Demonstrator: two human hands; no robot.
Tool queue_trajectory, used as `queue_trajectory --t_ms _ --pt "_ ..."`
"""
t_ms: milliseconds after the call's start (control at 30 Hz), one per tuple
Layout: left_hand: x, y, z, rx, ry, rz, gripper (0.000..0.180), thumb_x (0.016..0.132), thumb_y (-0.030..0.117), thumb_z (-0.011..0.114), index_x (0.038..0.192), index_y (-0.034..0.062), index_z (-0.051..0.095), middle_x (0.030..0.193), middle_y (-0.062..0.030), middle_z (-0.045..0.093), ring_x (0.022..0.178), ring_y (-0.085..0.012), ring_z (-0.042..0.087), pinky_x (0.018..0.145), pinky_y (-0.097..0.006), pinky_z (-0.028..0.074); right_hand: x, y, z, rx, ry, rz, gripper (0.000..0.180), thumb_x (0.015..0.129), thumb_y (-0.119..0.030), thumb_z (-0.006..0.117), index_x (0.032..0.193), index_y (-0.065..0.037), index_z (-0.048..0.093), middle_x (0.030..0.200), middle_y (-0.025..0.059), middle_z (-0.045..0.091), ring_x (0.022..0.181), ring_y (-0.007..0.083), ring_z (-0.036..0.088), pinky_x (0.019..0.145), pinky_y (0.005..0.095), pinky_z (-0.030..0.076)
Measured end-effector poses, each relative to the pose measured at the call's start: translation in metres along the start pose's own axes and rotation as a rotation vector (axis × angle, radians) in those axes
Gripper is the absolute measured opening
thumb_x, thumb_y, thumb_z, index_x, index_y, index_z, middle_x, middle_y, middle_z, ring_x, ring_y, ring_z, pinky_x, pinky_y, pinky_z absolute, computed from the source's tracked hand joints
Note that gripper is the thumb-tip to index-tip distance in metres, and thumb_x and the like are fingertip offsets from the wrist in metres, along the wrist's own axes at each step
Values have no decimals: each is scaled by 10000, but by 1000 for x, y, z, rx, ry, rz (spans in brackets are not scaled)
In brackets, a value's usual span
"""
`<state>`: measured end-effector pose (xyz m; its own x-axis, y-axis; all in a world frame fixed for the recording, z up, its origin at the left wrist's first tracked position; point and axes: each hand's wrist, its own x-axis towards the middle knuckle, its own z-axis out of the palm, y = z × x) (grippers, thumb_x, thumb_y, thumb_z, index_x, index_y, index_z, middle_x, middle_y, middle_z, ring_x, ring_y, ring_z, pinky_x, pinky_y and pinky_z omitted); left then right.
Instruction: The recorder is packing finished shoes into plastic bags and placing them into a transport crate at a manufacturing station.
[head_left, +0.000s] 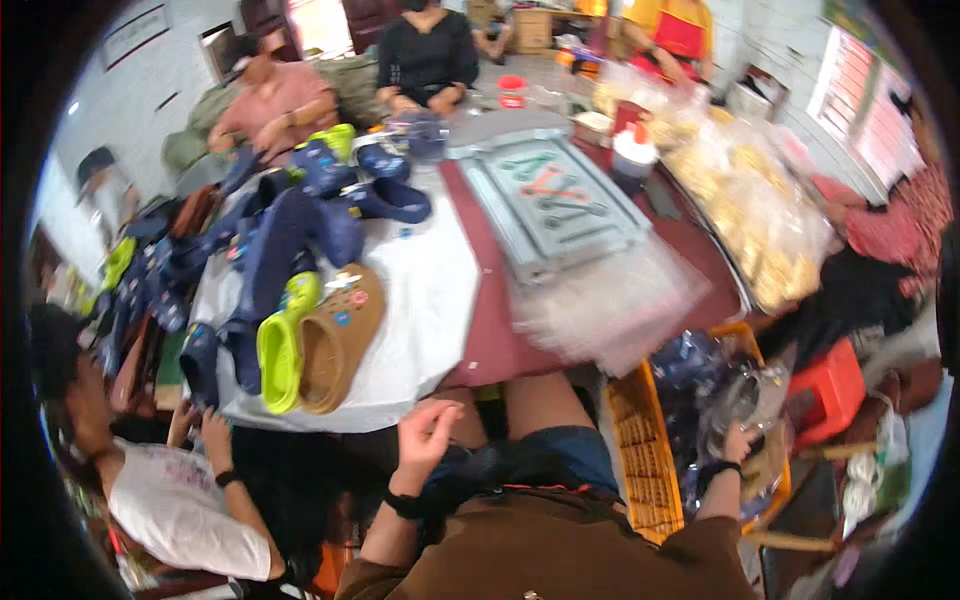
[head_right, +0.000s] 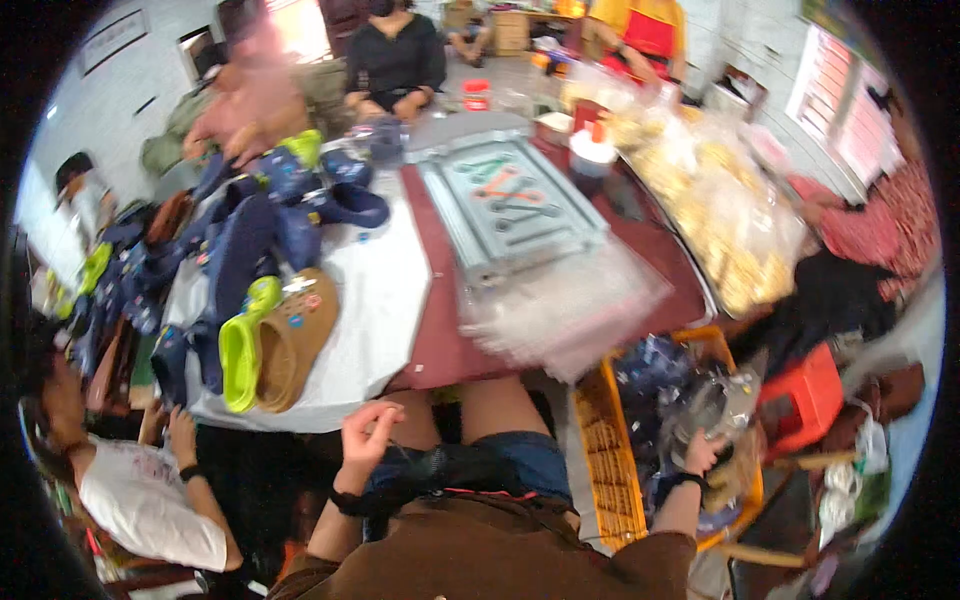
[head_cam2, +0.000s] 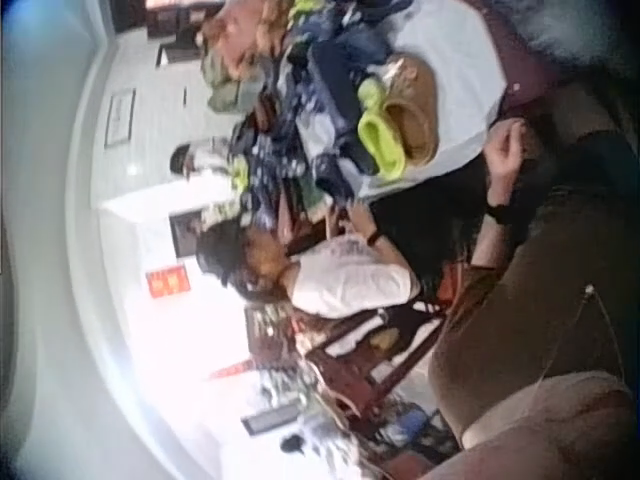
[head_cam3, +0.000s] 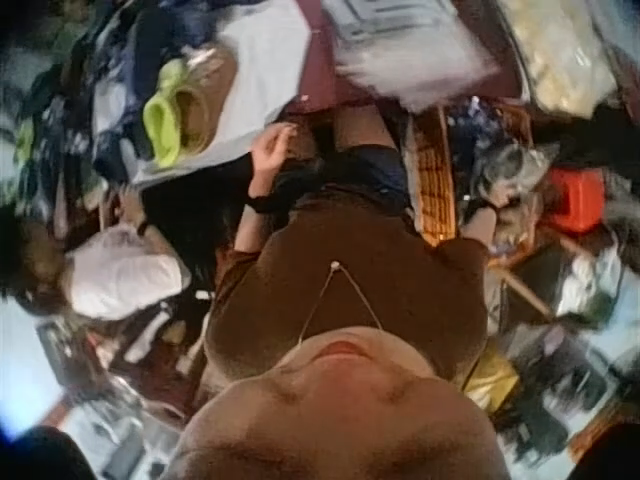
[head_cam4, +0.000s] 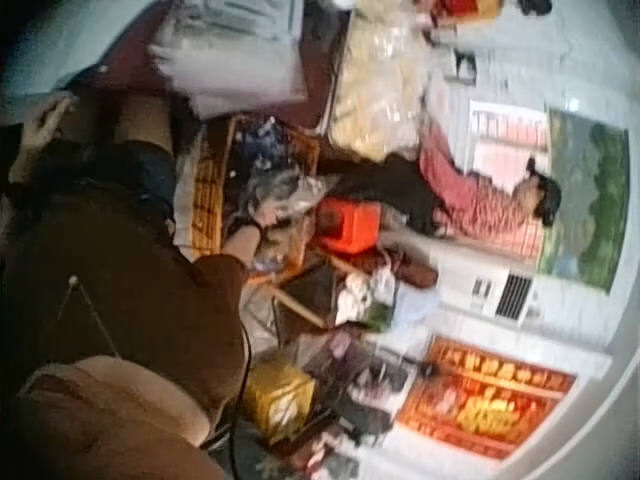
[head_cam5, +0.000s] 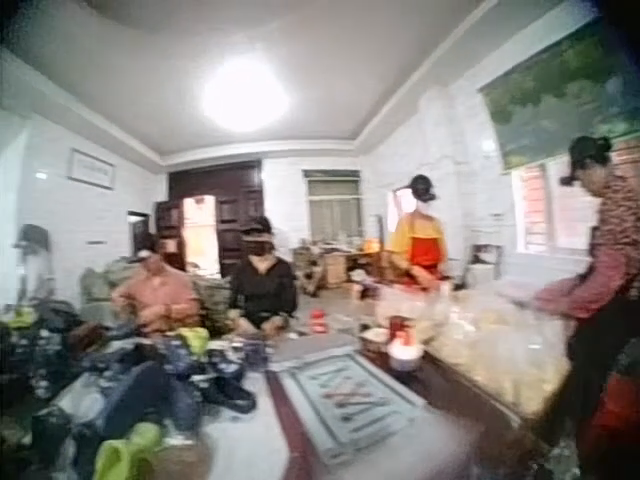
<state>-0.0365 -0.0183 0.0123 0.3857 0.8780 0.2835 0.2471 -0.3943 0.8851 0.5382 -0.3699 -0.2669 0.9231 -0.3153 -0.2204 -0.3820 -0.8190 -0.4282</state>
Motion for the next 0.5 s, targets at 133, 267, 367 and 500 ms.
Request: queue_trajectory --t_ms 133,267,367,500 --pt "-4 -5 -13 -41 53 -32 132 936 89 660 974 -14 733 879 -112 743 825 -204 708 756 -308 544 -48 -74 -82 -213 424 -170 1060 722 -666 753 1506 -69 364 1407 335 450 1262 520 487 1046 548 436" --pt "-5 -5 -23 -85 91 -48 132 936 96 670 986 -4 740 880 -101 746 817 -203 707 751 -298 542 -114 -147 -132 -85 761 -780 812 788 -419 789 1438 -68 451 1399 322 469 1353 447 422 1120 514 371" --pt "-3 -10 -27 -82 105 -33 133 938 98 671 991 1 746 880 -100 748 815 -199 707 752 -295 540 -182 -204 -141 353 608 -1222 574 816 -118 715 1340 -9 507 1370 266 487 1309 410 451 1137 507 319" --pt "-2 -18 -36 -52 136 -50 138 941 104 671 1000 9 752 878 -100 750 818 -191 706 755 -293 538 -313 -254 -140 644 29 -1459 364 791 -17 680 1148 -25 606 1287 194 558 1261 376 495 1090 458 371"
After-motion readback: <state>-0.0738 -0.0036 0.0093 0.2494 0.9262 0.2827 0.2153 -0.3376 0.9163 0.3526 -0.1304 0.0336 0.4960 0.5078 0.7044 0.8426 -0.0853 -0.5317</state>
